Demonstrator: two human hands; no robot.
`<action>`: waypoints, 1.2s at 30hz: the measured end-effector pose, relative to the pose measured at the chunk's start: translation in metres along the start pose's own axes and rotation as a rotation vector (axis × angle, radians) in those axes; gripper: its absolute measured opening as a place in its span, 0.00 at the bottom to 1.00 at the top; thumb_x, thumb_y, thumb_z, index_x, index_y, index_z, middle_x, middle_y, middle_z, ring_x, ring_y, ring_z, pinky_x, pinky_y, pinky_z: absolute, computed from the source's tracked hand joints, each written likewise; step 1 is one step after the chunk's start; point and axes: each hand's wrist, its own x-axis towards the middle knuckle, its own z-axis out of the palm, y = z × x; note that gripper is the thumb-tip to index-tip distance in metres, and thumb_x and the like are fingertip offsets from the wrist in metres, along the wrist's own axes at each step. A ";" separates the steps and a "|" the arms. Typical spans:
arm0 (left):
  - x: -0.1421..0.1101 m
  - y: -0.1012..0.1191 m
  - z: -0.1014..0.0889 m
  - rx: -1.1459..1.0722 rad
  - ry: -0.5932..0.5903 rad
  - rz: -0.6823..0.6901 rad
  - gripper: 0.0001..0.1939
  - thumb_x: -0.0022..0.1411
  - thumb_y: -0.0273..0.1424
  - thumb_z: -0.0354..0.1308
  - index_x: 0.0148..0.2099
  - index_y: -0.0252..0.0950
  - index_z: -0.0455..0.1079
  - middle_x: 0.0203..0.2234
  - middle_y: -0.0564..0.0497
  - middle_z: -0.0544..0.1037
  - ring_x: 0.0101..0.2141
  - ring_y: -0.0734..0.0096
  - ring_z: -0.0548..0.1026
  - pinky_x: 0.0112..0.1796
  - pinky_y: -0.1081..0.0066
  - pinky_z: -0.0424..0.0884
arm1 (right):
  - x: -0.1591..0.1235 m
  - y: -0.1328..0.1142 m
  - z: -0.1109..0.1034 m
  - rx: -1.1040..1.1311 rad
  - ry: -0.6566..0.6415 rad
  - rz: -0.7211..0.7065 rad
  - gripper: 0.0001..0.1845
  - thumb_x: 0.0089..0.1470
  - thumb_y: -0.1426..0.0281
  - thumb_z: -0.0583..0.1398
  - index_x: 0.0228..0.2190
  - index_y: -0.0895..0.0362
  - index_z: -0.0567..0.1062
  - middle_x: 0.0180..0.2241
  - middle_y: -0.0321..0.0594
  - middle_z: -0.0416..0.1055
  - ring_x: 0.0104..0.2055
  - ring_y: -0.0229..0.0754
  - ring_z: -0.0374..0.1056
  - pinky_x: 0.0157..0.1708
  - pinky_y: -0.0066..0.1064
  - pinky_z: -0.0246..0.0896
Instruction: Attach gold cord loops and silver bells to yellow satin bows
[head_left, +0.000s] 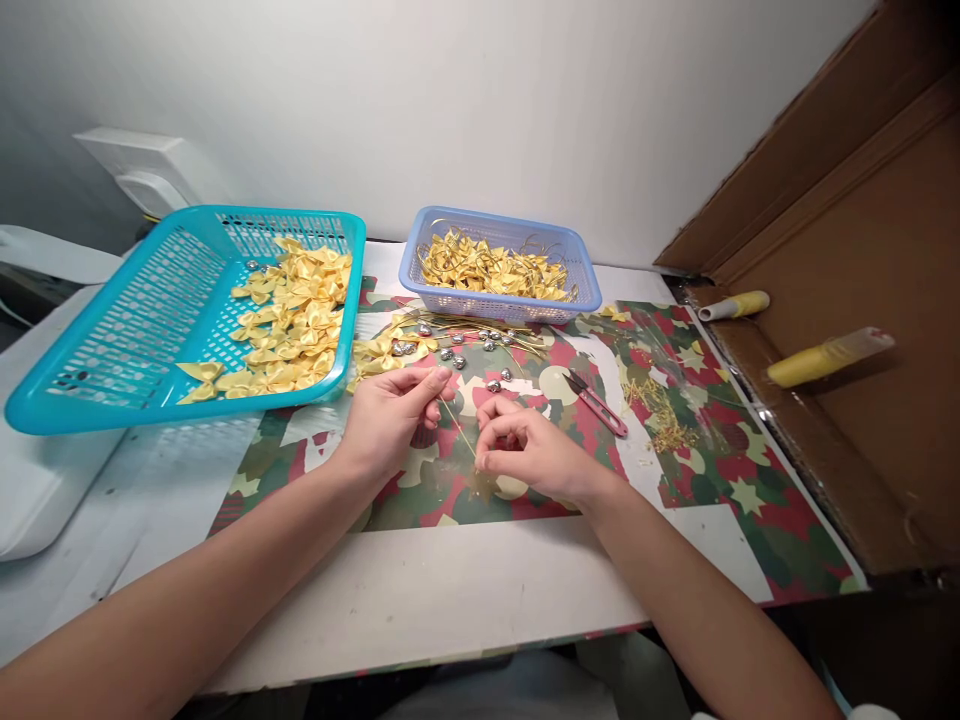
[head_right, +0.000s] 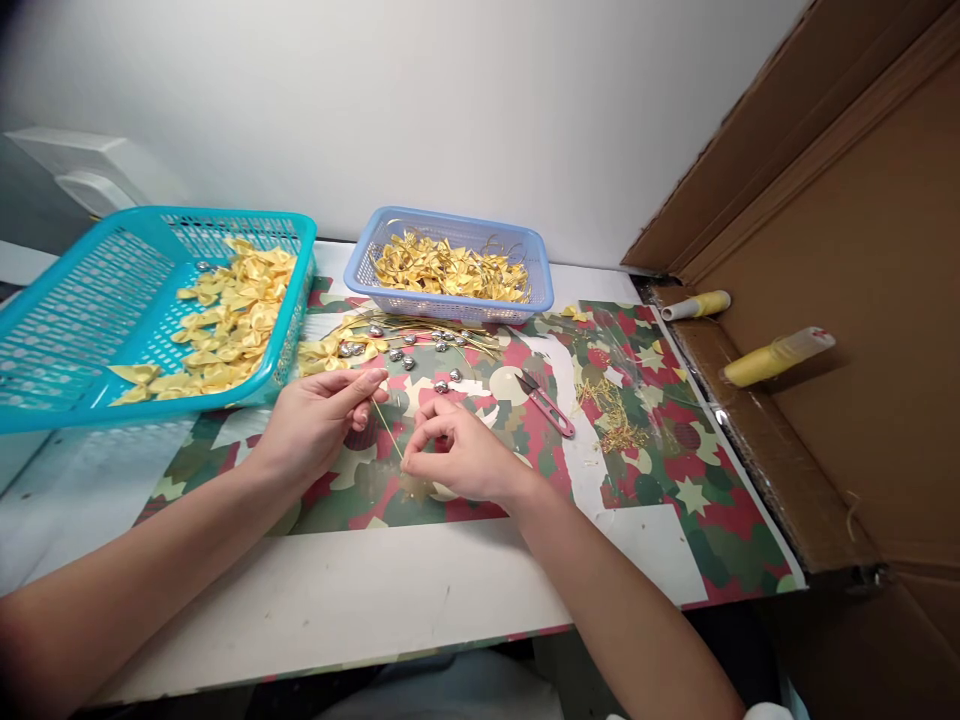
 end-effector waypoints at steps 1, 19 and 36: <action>0.000 0.000 0.000 -0.002 0.002 -0.004 0.14 0.49 0.39 0.69 0.27 0.33 0.77 0.16 0.54 0.72 0.14 0.84 0.62 0.15 0.81 0.57 | 0.000 0.000 0.000 -0.005 -0.002 -0.003 0.06 0.46 0.75 0.61 0.20 0.57 0.73 0.34 0.35 0.54 0.34 0.36 0.56 0.32 0.29 0.53; -0.015 0.015 -0.006 0.498 0.044 0.211 0.14 0.56 0.41 0.62 0.31 0.34 0.73 0.15 0.56 0.69 0.15 0.77 0.64 0.18 0.76 0.62 | -0.012 -0.006 -0.013 -0.566 0.286 -0.221 0.07 0.49 0.77 0.58 0.22 0.56 0.68 0.37 0.39 0.62 0.45 0.44 0.58 0.46 0.37 0.58; -0.031 0.005 0.004 0.824 -0.483 0.668 0.19 0.67 0.29 0.43 0.22 0.37 0.51 0.16 0.57 0.56 0.22 0.73 0.57 0.28 0.70 0.57 | -0.016 -0.004 -0.009 -0.882 0.337 -0.584 0.05 0.50 0.78 0.58 0.28 0.55 0.69 0.39 0.40 0.67 0.44 0.44 0.58 0.45 0.36 0.58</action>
